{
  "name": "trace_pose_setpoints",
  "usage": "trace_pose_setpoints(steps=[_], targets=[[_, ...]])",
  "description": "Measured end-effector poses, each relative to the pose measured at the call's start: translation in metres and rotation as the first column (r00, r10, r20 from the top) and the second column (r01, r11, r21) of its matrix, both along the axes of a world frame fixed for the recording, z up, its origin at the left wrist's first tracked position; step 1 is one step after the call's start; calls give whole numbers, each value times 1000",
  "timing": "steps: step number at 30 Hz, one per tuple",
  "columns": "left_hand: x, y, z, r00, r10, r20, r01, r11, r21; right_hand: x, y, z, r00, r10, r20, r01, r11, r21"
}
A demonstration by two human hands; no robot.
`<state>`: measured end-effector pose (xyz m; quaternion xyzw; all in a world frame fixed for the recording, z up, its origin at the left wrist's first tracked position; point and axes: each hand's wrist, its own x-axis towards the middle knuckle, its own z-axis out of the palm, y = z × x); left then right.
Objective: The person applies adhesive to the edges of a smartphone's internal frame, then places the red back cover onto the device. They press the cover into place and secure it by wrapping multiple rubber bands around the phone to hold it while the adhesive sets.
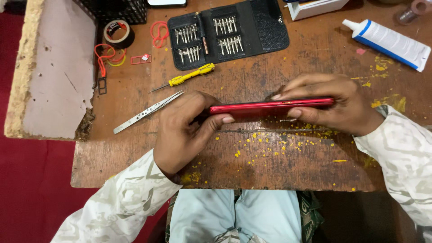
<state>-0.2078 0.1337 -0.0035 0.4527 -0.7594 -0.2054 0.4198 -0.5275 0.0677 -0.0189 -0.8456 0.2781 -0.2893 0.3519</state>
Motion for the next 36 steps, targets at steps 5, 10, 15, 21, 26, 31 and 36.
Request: trace_pose_setpoints(steps=[5, 10, 15, 21, 26, 31, 36], targets=[[-5, 0, 1, 1000, -14, 4, 14, 1000, 5, -2, 0, 2, 998, 57, 17, -55, 993, -107], [-11, 4, 8, 999, -52, -17, 51, 998, -39, 0, 2, 5, 997, 71, -3, -70, 981, -182], [-26, 1, 12, 986, -155, -60, 149, 985, -91, 4, 7, 7, 997, 73, 4, -69, 966, -249], [-47, -21, 12, 978, -200, -59, 193, 975, -108, -3, 5, 11, 999, 51, 12, -46, 960, -275], [-49, -23, 9, 982, -169, -89, 161, 983, -91, -1, -1, 7, 998, 52, 29, -43, 964, -261], [-47, -28, 7, 979, -180, -97, 172, 981, -86, 3, -5, 7, 997, 61, 47, -49, 973, -226], [-46, -31, 9, 982, -170, -78, 163, 982, -92, 2, -9, 8, 997, 61, 43, -51, 976, -210]])
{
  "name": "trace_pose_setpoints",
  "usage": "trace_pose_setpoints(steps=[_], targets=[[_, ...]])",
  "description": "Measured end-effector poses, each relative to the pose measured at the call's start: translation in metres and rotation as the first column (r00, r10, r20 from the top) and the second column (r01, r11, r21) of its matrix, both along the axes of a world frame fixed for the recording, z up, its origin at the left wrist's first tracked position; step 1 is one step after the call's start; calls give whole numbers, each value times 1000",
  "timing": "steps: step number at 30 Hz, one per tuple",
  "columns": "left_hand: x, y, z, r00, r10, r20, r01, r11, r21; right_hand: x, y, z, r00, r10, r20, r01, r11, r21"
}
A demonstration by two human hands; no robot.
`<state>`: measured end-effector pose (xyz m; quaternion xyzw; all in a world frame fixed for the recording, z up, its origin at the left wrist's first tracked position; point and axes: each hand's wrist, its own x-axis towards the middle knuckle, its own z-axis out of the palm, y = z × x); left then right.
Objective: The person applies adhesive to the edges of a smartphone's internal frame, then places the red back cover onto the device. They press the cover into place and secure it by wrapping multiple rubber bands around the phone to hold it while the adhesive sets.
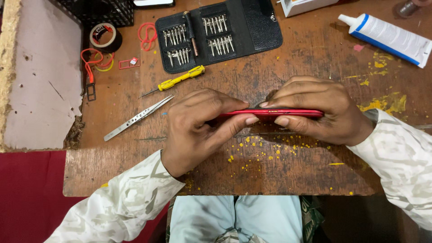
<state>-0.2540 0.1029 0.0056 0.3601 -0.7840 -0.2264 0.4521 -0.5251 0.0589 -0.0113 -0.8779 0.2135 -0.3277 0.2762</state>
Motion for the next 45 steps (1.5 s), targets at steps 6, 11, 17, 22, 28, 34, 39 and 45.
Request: trace_pose_setpoints(steps=[6, 11, 17, 22, 28, 34, 39, 45], targets=[[-2, 2, 1, 1000, -7, -3, 7, 1000, -4, -1, 1, -1, 1000, 7, 7, -7, 1000, -13], [-3, 4, 3, 1000, -2, -1, 2, 1000, -12, -2, 4, 0, 1000, -9, 4, 9, 1000, -25], [-5, 5, 3, 1000, -8, -2, 8, 1000, -23, -3, 3, 1, 1000, 4, 5, -3, 1000, -16], [-8, 7, 3, 1000, 14, 2, -14, 1000, -20, -8, 1, -3, 999, 34, 12, -34, 999, 18], [-5, 10, 5, 998, 64, -12, -63, 998, 16, -22, -7, 1, 998, 25, -54, -25, 1000, 7], [-2, 12, 6, 998, 67, -1, -67, 997, -42, -23, -9, 3, 995, 85, -56, -88, 995, -45], [-4, 11, 5, 997, 69, 37, -65, 993, -96, -24, -7, 6, 995, 54, -79, -58, 997, -45], [-7, 10, 5, 997, 71, 33, -68, 995, -73, -25, -7, 5, 996, 39, -75, -42, 998, -43]])
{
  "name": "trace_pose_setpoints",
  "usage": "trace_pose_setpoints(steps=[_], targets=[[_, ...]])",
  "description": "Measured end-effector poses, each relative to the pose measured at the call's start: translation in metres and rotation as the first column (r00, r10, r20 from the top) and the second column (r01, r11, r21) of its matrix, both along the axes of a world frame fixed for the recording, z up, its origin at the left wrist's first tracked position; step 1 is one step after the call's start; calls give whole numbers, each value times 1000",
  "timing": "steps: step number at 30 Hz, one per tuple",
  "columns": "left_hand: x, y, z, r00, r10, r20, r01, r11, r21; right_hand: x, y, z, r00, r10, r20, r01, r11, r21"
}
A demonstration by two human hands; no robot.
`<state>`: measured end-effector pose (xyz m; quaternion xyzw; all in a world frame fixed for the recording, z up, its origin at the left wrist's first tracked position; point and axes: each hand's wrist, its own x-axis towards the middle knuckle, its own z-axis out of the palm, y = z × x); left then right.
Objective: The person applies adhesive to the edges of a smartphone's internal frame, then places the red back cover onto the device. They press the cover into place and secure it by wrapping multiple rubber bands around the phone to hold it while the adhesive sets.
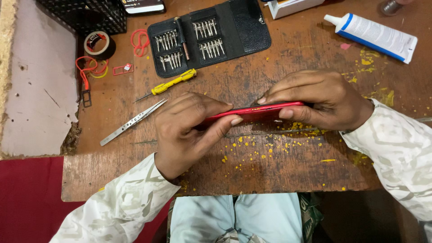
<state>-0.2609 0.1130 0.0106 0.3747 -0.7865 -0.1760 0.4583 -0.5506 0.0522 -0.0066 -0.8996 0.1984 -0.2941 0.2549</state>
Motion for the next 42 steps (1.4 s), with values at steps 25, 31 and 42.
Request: trace_pose_setpoints(steps=[25, 31, 42], targets=[[41, 13, 0, 953, -47, -299, 112, 972, 205, 12, 17, -2, 982, -179, 55, 169, 973, 156], [49, 25, 1, 990, 70, -123, -35, 964, 265, 13, 26, -1, 983, -175, 48, 171, 982, 78], [22, 29, 34, 926, 120, 359, 9, 941, -339, 13, 30, 7, 994, -99, 48, 102, 992, -68]])
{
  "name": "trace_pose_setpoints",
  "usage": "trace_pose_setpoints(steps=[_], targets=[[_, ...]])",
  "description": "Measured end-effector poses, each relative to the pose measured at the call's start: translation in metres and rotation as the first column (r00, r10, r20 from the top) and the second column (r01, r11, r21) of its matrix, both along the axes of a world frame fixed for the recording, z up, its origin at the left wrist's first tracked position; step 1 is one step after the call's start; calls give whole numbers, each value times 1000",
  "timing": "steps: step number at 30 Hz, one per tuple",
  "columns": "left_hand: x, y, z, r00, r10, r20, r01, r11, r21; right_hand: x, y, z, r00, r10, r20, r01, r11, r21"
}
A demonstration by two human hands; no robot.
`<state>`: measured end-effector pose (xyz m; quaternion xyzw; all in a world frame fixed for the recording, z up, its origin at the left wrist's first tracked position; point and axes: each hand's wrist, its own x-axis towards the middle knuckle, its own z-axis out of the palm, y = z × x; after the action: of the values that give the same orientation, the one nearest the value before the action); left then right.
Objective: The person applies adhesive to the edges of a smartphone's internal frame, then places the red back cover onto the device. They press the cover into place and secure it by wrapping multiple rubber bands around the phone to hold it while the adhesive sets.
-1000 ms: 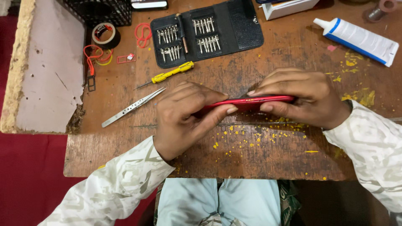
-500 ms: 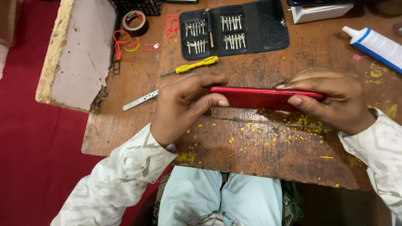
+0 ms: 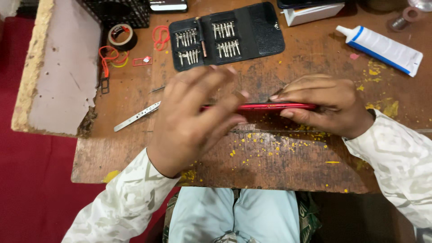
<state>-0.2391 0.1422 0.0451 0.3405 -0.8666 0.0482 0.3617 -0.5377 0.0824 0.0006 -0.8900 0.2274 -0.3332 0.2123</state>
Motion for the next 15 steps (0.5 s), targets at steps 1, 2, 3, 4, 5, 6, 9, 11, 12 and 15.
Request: trace_pose_setpoints(steps=[1, 2, 3, 4, 5, 6, 9, 11, 12, 15], targets=[[-5, -1, 1, 998, -18, 55, 19, 1000, -17, -1, 0, 0, 1000, 0, -1, 0, 1000, 1], [-9, -2, 2, 993, -34, 109, 38, 999, -32, -2, 0, 0, 1000, 1, -1, -1, 1000, 3], [-13, -4, 3, 985, -48, 165, 57, 997, -49, -3, -1, 0, 1000, 7, 3, -7, 1000, 13], [-17, -6, 4, 982, -55, 178, 67, 996, -58, -4, -2, 0, 1000, 13, 8, -13, 1000, 21], [-21, -7, 4, 979, -62, 192, 76, 995, -64, -5, -3, 0, 1000, 19, 13, -19, 999, 31], [-25, -7, 4, 976, -70, 205, 85, 994, -67, -5, -3, -1, 1000, 18, 13, -18, 1000, 16], [-31, -8, 4, 971, -108, 214, 121, 991, -50, -5, -6, -2, 1000, 14, 9, -13, 1000, -23], [-34, -10, 6, 961, -99, 258, 121, 990, -72, -5, -7, -4, 1000, 14, 12, -14, 999, -34], [-34, -10, 7, 955, -93, 281, 120, 989, -83, -5, -6, -4, 1000, 6, 10, -6, 999, -31], [-34, -11, 9, 951, -110, 289, 145, 984, -103, -5, -4, -3, 1000, -14, 2, 14, 999, -35]])
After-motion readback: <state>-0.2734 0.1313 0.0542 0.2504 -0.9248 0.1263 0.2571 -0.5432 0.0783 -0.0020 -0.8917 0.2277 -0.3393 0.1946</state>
